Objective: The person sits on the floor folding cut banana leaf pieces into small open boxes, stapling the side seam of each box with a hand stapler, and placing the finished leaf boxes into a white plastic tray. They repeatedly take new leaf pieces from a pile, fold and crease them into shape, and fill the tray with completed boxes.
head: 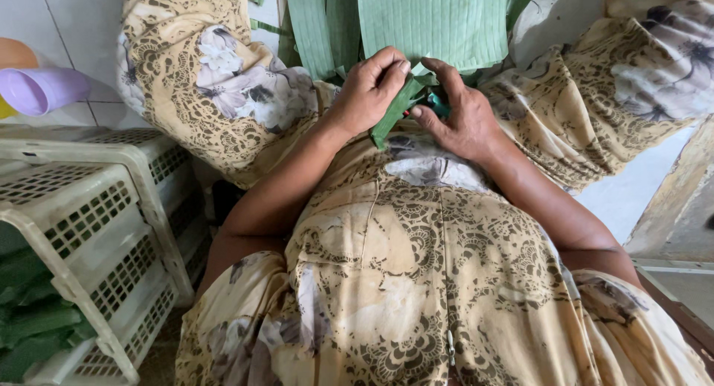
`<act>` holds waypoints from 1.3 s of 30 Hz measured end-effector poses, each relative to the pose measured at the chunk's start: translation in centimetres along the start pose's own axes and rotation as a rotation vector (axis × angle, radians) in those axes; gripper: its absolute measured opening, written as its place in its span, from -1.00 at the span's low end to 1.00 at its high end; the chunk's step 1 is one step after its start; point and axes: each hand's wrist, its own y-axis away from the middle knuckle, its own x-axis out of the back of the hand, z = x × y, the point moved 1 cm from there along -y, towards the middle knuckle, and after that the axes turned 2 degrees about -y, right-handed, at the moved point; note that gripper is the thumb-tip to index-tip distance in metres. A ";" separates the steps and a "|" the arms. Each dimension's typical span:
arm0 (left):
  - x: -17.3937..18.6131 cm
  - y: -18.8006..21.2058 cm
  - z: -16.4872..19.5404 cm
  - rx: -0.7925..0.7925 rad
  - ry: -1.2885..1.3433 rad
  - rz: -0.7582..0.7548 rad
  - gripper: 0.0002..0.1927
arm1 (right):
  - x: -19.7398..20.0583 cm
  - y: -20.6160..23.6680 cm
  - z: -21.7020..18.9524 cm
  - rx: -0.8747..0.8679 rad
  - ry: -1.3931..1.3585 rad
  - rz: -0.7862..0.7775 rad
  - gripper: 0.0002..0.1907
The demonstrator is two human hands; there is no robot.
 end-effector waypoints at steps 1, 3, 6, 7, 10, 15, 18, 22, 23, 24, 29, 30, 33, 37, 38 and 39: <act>0.1 -0.1 0.6 -0.036 -0.041 0.009 -0.84 | 0.7 -0.3 -0.7 0.027 0.084 0.004 -0.30; 0.2 0.0 1.9 -0.102 -0.120 0.024 -0.85 | 1.6 -0.7 -2.0 0.076 0.249 0.007 -0.30; 0.6 0.1 3.3 -0.168 -0.177 -0.009 -0.90 | 2.3 -1.6 -3.3 0.110 0.292 -0.001 -0.39; 0.8 0.0 3.7 -0.192 -0.182 -0.012 -0.90 | 2.5 -1.8 -3.4 0.122 0.307 0.000 -0.40; 1.0 -0.1 4.3 -0.218 -0.197 -0.021 -0.89 | 2.6 -2.0 -3.5 0.144 0.340 0.006 -0.41; 1.0 -0.1 4.4 -0.201 -0.190 -0.018 -0.90 | 1.8 -1.4 -2.4 0.157 0.393 0.031 -0.46; 0.8 0.0 3.6 -0.242 -0.194 -0.039 -0.93 | 1.3 -1.4 -1.3 0.212 0.464 0.038 -0.51; 0.5 0.2 0.8 -0.139 -0.181 -0.082 -0.90 | 0.5 -1.4 -0.1 0.266 0.498 0.052 -0.53; 0.5 0.1 0.0 -0.110 -0.190 -0.090 -0.88 | 0.3 -1.5 0.2 0.242 0.500 0.032 -0.54; 0.4 0.0 -0.8 -0.081 -0.198 -0.099 -0.87 | 0.3 -1.4 0.6 0.218 0.502 0.012 -0.55; 0.2 0.0 -2.3 0.285 0.795 -0.137 -0.67 | 1.3 -1.6 4.0 -0.122 -0.103 0.057 -0.50; 0.4 0.2 -2.0 0.336 0.997 -0.122 -0.61 | 1.6 -1.5 4.9 -0.240 -0.220 0.093 -0.50; 1.4 0.6 -0.4 0.445 1.164 -0.077 -0.52 | 2.1 -1.6 7.1 -0.261 -0.488 0.248 -0.52; 6.2 2.2 2.3 0.200 1.086 -0.029 -0.60 | 2.0 -1.6 8.3 -0.292 -0.567 0.303 -0.52; 8.3 3.2 3.1 0.175 1.044 0.081 -0.56 | 1.8 -1.7 8.4 -0.303 -0.527 0.299 -0.52; 11.0 4.7 4.0 0.155 0.914 0.246 -0.51 | 1.7 -1.7 8.4 -0.314 -0.488 0.295 -0.52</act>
